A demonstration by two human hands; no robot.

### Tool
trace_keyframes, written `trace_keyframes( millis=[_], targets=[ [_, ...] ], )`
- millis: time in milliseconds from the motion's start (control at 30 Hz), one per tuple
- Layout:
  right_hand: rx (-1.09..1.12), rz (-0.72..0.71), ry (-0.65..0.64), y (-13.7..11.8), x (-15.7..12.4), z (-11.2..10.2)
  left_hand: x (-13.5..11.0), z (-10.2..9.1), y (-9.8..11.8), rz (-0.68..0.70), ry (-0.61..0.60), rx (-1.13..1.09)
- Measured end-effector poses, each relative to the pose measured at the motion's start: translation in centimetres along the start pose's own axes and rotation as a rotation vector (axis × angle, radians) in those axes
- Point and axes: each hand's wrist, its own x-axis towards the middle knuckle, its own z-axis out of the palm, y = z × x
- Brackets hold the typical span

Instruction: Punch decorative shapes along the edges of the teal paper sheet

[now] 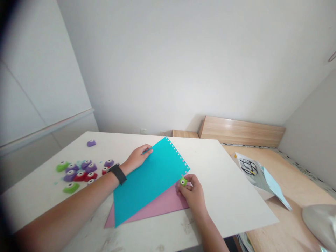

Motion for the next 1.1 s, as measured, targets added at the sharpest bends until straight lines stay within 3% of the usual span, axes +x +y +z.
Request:
trace_keyframes(
  millis=[467,867,1100],
  targets=[
    [0.361,0.161,-0.037,-2.8,-0.6,-0.4,0.0,-0.1,0.1,0.001,0.044,-0.027],
    [0.325,0.107,-0.015,-1.7,-0.4,0.0,0.2,0.3,-0.5,0.014,0.049,-0.032],
    [0.318,0.147,-0.025,-2.5,-0.2,0.2,0.1,0.1,-0.2,0.014,0.064,-0.040]
  ],
)
